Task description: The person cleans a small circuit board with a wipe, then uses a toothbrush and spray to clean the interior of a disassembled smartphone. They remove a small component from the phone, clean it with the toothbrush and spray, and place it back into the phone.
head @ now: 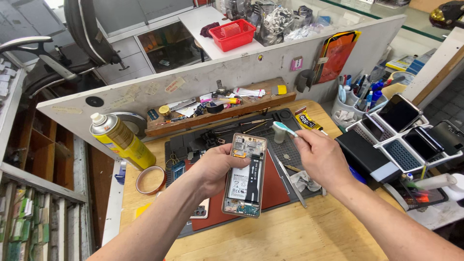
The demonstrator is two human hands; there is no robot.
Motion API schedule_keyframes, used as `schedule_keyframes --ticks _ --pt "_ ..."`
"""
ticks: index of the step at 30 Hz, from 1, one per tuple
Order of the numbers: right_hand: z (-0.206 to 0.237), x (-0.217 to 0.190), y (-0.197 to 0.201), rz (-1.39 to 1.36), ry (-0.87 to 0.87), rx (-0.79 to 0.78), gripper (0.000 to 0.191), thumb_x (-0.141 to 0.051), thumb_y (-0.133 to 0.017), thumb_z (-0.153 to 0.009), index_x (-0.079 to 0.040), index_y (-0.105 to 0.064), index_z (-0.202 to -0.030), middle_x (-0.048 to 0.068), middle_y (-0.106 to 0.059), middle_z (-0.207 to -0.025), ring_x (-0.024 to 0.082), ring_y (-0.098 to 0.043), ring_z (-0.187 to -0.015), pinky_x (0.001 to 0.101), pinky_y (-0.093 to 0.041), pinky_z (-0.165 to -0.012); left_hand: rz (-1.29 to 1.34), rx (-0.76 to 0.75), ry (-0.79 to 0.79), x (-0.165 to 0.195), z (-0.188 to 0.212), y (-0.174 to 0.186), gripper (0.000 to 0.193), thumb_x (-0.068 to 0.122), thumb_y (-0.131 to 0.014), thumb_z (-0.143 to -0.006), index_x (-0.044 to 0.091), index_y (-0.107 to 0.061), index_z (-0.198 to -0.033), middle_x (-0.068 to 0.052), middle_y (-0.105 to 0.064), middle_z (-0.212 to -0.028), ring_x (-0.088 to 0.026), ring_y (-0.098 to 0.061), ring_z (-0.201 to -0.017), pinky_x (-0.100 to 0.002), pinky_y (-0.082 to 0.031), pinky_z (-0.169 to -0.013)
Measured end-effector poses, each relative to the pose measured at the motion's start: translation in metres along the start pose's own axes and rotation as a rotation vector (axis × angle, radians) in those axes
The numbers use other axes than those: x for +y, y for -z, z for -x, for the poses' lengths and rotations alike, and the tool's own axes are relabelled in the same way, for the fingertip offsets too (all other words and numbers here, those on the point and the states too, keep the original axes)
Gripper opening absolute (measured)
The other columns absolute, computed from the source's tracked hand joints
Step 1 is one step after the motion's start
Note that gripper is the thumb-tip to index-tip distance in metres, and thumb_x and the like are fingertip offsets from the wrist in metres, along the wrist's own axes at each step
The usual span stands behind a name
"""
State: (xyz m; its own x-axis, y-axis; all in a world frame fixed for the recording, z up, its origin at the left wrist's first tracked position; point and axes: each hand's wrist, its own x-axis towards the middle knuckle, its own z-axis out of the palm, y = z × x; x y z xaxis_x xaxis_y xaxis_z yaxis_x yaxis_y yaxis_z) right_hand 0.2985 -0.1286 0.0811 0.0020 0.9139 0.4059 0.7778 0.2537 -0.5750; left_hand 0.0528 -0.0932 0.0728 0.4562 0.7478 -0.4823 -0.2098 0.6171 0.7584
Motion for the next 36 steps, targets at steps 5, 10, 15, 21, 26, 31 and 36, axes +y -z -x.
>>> schedule_keyframes --ticks 5,10,15,21,26,31,36 --pt "-0.003 0.003 -0.003 0.001 -0.011 -0.065 0.018 -0.017 -0.065 -0.094 -0.007 -0.073 -0.106 0.013 -0.070 -0.090 0.032 -0.068 -0.082 0.0408 -0.052 -0.072 0.029 -0.018 0.020 0.006 -0.003 0.005 0.023 -0.005 -0.063 -0.090 0.004 -0.068 -0.111 -0.012 -0.075 -0.099 -0.022 -0.074 -0.085 -0.044 -0.064 -0.080" --pt "-0.003 0.003 -0.008 -0.043 0.019 -0.068 0.019 -0.019 -0.066 -0.092 -0.007 -0.074 -0.104 0.013 -0.071 -0.086 0.031 -0.069 -0.078 0.0401 -0.053 -0.070 0.065 -0.032 0.040 0.007 -0.003 0.010 0.024 -0.005 -0.062 -0.090 0.002 -0.069 -0.111 -0.013 -0.076 -0.099 -0.022 -0.075 -0.085 -0.044 -0.065 -0.080" --pt "-0.009 -0.002 -0.008 0.041 -0.196 -0.018 0.022 -0.023 -0.066 -0.095 -0.009 -0.075 -0.110 0.015 -0.073 -0.086 0.030 -0.070 -0.076 0.0396 -0.053 -0.068 0.088 -0.007 0.050 0.004 -0.004 0.015 0.023 -0.004 -0.063 -0.090 0.001 -0.068 -0.111 -0.013 -0.075 -0.098 -0.023 -0.075 -0.084 -0.045 -0.065 -0.079" --pt "-0.004 -0.015 -0.008 -0.070 -0.332 -0.098 0.026 -0.024 -0.065 -0.093 -0.012 -0.074 -0.115 0.013 -0.075 -0.077 0.026 -0.069 -0.068 0.0357 -0.053 -0.065 0.121 -0.041 0.083 0.003 -0.004 0.015 0.023 -0.003 -0.064 -0.089 -0.002 -0.066 -0.112 -0.015 -0.075 -0.099 -0.025 -0.076 -0.085 -0.046 -0.065 -0.080" --pt "0.002 -0.022 -0.001 0.027 -0.351 -0.174 0.025 -0.025 -0.068 -0.093 -0.012 -0.075 -0.112 0.010 -0.075 -0.080 0.025 -0.072 -0.072 0.0365 -0.055 -0.067 0.131 -0.034 0.093 0.003 -0.002 0.011 0.025 -0.006 -0.063 -0.090 0.000 -0.066 -0.114 -0.014 -0.074 -0.101 -0.024 -0.075 -0.087 -0.046 -0.065 -0.081" --pt "0.000 -0.032 0.004 -0.023 -0.011 -0.063 0.020 -0.018 -0.070 -0.089 -0.007 -0.074 -0.105 0.008 -0.071 -0.096 0.026 -0.072 -0.081 0.0370 -0.057 -0.070 0.076 -0.055 0.092 -0.001 -0.001 0.009 0.032 -0.008 -0.061 -0.088 0.003 -0.067 -0.117 -0.015 -0.076 -0.103 -0.026 -0.076 -0.087 -0.046 -0.065 -0.079" --pt "-0.003 -0.049 -0.004 0.074 0.214 -0.194 0.020 -0.017 -0.072 -0.087 -0.011 -0.078 -0.104 0.007 -0.067 -0.099 0.028 -0.070 -0.086 0.0402 -0.054 -0.074 0.060 -0.073 0.097 -0.005 -0.003 0.009 0.038 -0.010 -0.061 -0.087 0.006 -0.068 -0.121 -0.014 -0.076 -0.102 -0.026 -0.075 -0.086 -0.046 -0.065 -0.078"
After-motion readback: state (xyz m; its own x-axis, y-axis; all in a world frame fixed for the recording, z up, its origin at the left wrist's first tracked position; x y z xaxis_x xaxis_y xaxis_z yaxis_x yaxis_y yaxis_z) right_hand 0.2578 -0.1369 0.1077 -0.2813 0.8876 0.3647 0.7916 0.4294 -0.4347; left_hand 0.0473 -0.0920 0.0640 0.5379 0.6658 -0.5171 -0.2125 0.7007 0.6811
